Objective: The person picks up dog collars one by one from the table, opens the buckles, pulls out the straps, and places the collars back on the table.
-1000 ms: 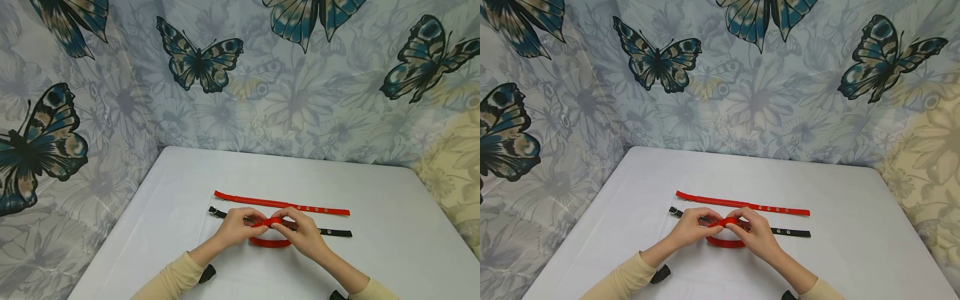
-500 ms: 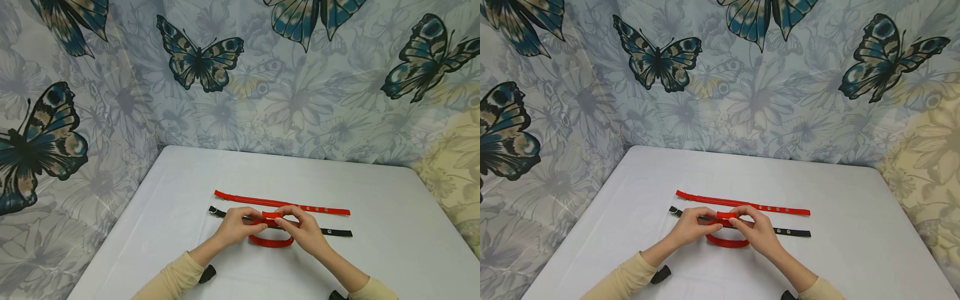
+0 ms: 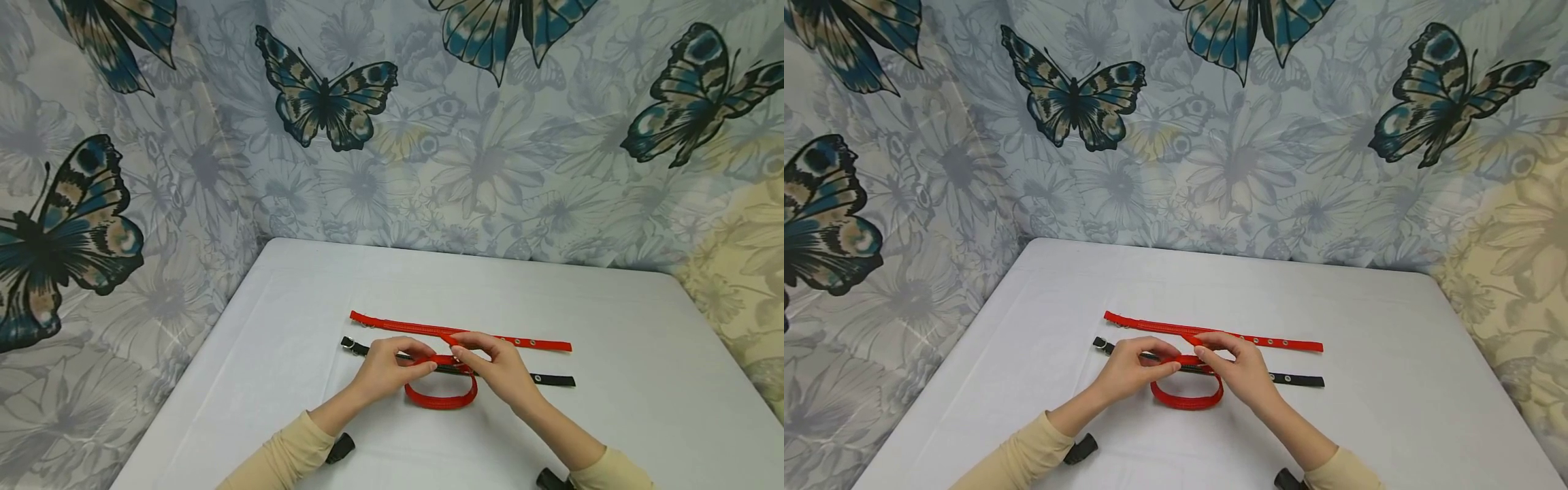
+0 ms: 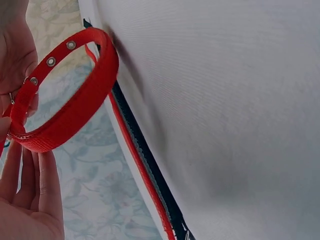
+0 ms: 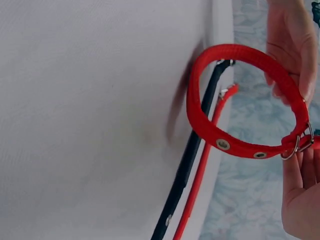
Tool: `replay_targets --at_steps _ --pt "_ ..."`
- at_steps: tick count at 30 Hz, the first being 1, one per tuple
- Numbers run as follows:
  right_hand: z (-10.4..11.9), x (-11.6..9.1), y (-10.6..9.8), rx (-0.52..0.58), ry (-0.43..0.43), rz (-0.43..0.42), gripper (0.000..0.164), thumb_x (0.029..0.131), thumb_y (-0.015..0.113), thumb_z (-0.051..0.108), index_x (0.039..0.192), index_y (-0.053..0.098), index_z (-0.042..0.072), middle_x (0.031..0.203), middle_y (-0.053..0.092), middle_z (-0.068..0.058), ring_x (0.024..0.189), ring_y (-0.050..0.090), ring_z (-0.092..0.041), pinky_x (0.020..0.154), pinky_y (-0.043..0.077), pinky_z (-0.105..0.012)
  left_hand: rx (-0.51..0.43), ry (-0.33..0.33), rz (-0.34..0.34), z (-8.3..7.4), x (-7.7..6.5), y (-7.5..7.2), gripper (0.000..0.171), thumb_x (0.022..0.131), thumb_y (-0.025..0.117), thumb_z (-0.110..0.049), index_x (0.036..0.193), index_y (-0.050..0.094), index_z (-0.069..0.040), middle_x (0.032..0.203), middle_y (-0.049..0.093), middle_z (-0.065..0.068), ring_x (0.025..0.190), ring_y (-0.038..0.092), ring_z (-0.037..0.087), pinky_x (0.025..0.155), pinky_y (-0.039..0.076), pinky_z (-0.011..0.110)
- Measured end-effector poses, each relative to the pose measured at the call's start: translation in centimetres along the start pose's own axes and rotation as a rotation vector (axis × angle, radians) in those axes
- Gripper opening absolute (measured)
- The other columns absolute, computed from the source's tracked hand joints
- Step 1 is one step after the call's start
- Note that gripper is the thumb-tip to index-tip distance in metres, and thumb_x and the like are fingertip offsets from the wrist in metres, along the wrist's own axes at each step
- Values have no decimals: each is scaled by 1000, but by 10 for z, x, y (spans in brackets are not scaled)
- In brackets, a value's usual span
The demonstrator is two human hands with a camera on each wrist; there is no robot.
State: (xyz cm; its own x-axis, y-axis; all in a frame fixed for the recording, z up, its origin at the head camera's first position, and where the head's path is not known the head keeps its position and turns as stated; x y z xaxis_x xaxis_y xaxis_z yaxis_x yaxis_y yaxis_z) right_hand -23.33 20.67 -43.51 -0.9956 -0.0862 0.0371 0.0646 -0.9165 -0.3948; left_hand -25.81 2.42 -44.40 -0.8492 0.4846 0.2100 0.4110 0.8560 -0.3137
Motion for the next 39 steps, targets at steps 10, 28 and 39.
replay_targets --at_steps 10,28,39 --pt "-19 4 6 290 274 -10 46 92 68 31 126 61 1 113 70 -10 104 66 -24 84 55 -33 43 -42 -14 9 -2 0 14 85 77 -25 99 78 -21 87 72 -11 80 65 4 68 53 25" --pt "-40 7 19 618 438 22 47 95 66 26 130 55 -3 108 72 -7 99 68 -14 86 54 -30 134 -129 -7 20 6 5 16 85 75 -34 79 78 -20 71 67 -15 68 61 3 59 49 22" --pt "-42 9 29 599 469 14 45 96 63 25 129 56 -5 111 71 -11 96 69 -17 84 54 -31 107 -305 88 34 19 18 12 80 77 -31 83 80 -19 72 69 -12 69 59 5 59 46 23"
Point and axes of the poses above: each hand's wrist, its own x-axis towards the middle knuckle, its own y-axis out of the palm, z = x × y, the point moved 7 cm from there along x, towards the middle knuckle
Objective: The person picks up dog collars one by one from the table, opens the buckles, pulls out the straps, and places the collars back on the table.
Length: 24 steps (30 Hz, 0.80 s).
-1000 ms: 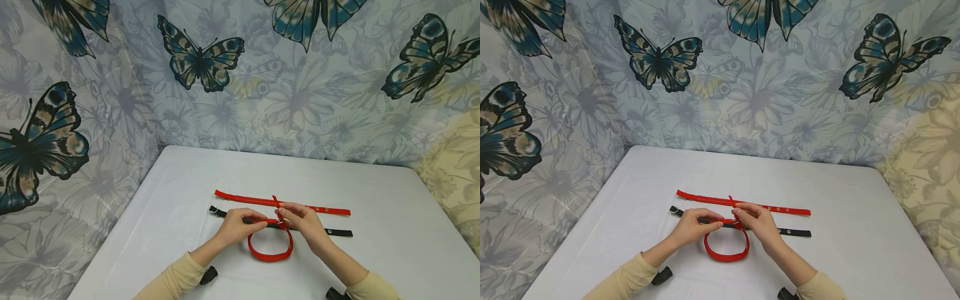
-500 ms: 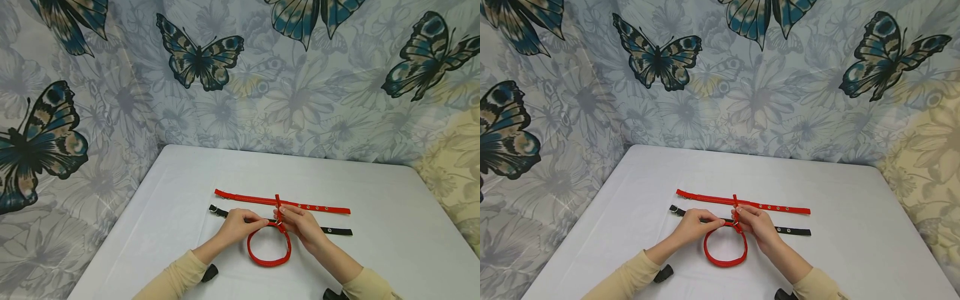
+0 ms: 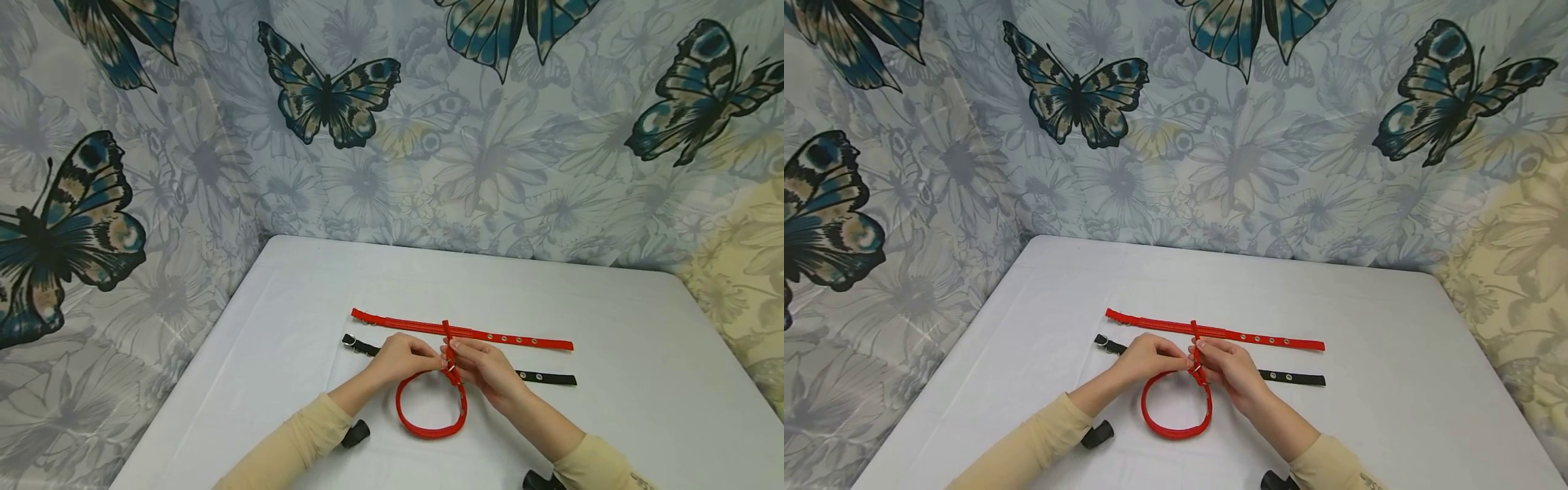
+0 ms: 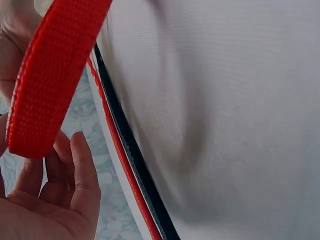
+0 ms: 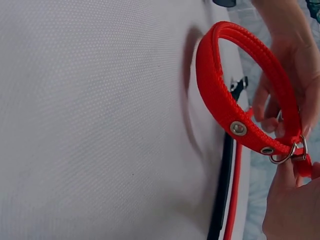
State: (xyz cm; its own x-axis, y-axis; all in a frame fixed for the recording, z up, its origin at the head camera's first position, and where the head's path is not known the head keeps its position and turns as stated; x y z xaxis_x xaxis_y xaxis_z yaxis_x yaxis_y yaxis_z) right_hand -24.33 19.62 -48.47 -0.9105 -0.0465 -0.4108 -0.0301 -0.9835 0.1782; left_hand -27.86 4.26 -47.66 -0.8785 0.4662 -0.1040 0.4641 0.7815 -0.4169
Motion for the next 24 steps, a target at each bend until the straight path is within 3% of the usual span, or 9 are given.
replay_targets --at_steps 10,16,24 --pt "-4 1 0 10 17 7 49 97 63 26 134 53 -6 113 70 -12 99 69 -19 85 54 -32 -90 -74 19 4 3 6 14 77 79 -25 82 79 -12 73 70 -5 70 60 7 61 46 23" --pt "-3 2 1 11 14 19 47 96 62 24 132 54 -6 112 70 -13 97 69 -19 85 54 -32 -123 -71 13 4 2 7 13 77 78 -22 82 79 -11 71 69 0 65 56 8 57 44 23" --pt "-3 1 0 6 13 6 44 96 63 23 129 55 -5 114 69 -15 97 69 -19 84 54 -31 -101 -47 -24 6 1 6 13 78 77 -23 82 78 -10 71 68 -7 65 58 7 56 45 23"
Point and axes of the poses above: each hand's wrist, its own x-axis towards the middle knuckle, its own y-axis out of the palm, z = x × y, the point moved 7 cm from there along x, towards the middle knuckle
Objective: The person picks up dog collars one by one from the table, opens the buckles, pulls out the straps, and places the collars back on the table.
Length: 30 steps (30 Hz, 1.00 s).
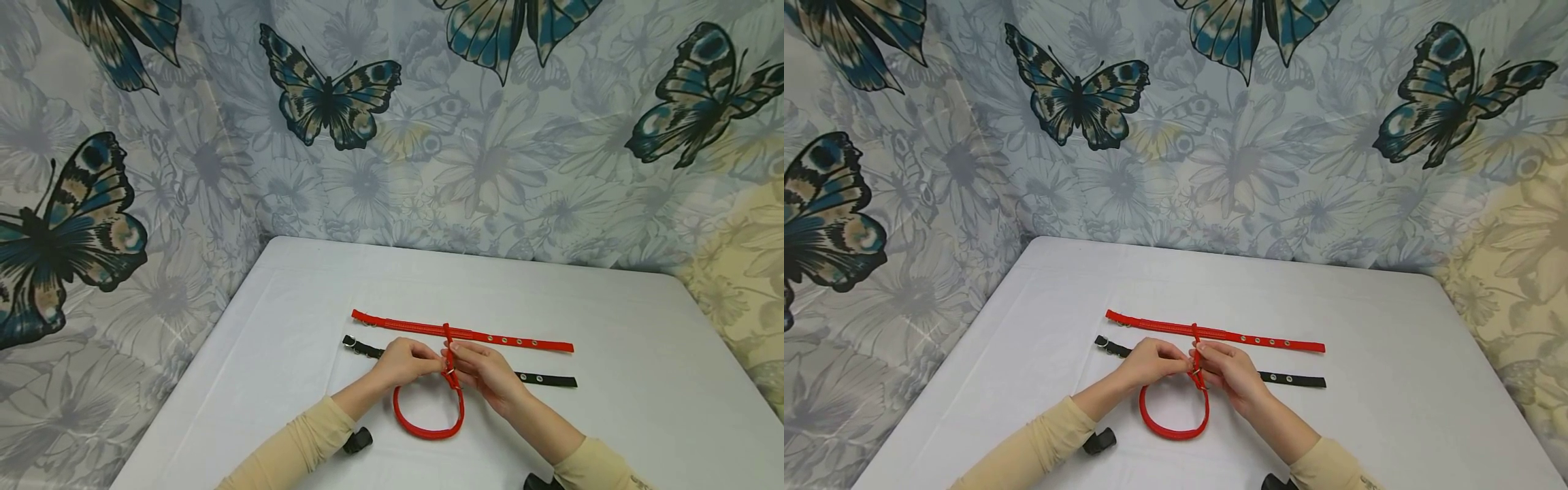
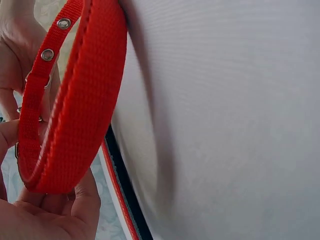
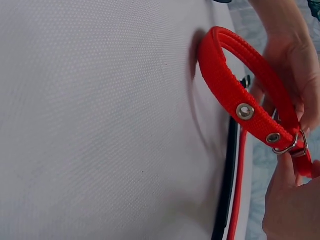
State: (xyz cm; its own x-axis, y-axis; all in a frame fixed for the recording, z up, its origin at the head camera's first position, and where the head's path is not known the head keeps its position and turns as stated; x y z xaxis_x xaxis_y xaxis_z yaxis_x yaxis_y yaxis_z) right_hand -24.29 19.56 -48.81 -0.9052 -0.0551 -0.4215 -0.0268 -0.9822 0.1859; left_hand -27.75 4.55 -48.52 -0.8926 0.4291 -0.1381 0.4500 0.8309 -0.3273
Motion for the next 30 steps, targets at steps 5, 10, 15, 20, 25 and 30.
replay_targets --at_steps 5,10,15,20,25,30 --pt "2 -1 -1 -18 -17 -2 47 95 65 25 130 55 -5 113 70 -13 99 69 -18 84 55 -31 -49 2 -19 3 -1 -1 10 78 78 -20 82 77 -10 73 68 -5 66 58 8 59 48 24" --pt "2 -2 -2 -79 -37 -14 50 94 66 28 130 56 -4 113 70 -12 100 68 -18 84 55 -31 -122 -18 -33 3 -5 -4 9 79 78 -17 82 76 -8 74 69 -2 67 61 9 64 54 29" --pt "2 -2 -1 -160 -41 -25 48 91 69 30 126 60 -1 106 71 -9 97 67 -20 82 56 -32 -181 -28 -33 1 -9 -5 9 81 77 -15 85 76 -6 78 71 1 73 67 16 68 56 31" --pt "0 -5 -1 -243 -61 6 50 91 69 35 126 61 -1 107 70 -7 98 65 -20 86 54 -36 -185 -25 -61 2 -12 -8 10 81 77 -15 86 76 -7 78 72 1 75 67 18 69 56 33" --pt "-8 -12 -6 -344 -48 30 50 90 70 38 123 64 2 109 70 -8 100 63 -19 88 54 -36 -204 -12 -93 5 -14 -12 10 81 77 -17 86 76 -8 78 72 0 75 66 19 69 55 34" --pt "-19 -18 -12 -351 -4 93 48 87 73 35 119 65 0 107 71 -10 98 65 -17 85 55 -32 -217 -2 -138 9 -16 -16 10 81 76 -16 87 77 -8 78 71 -1 71 63 11 67 53 30"
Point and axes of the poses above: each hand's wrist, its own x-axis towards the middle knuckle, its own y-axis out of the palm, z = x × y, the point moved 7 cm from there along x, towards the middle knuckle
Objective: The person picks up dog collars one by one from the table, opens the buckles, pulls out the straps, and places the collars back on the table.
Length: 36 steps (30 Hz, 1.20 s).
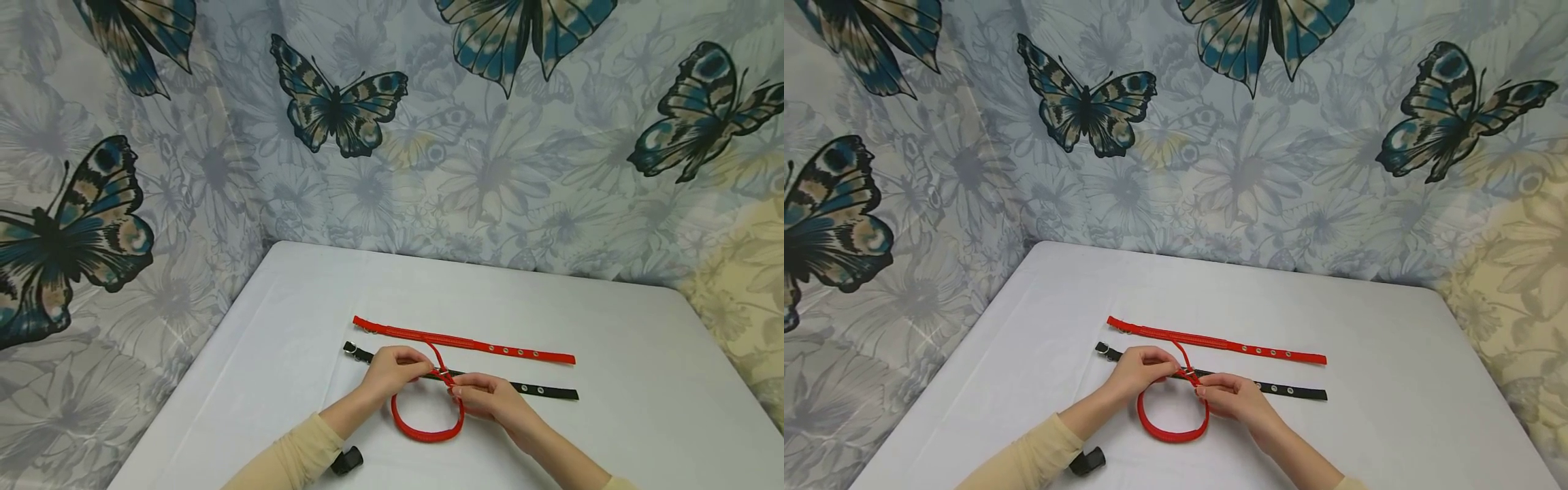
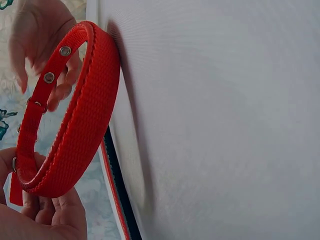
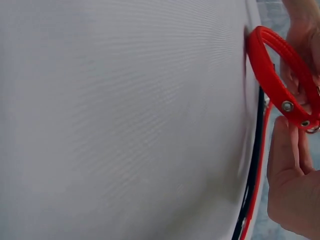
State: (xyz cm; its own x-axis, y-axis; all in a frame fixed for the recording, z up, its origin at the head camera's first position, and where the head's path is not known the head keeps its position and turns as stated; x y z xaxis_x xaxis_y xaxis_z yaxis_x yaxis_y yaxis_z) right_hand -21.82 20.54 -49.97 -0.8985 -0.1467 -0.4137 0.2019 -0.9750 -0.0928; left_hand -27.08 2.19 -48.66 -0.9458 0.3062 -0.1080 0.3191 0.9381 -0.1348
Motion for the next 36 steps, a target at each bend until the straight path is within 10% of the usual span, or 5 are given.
replay_targets --at_steps 36 --pt "-2 3 -4 23 2 -27 42 87 73 33 114 66 2 103 69 -9 91 60 -19 82 54 -30 -153 -50 -105 6 -4 -8 17 85 76 -15 91 72 1 86 71 3 73 64 12 73 56 32"
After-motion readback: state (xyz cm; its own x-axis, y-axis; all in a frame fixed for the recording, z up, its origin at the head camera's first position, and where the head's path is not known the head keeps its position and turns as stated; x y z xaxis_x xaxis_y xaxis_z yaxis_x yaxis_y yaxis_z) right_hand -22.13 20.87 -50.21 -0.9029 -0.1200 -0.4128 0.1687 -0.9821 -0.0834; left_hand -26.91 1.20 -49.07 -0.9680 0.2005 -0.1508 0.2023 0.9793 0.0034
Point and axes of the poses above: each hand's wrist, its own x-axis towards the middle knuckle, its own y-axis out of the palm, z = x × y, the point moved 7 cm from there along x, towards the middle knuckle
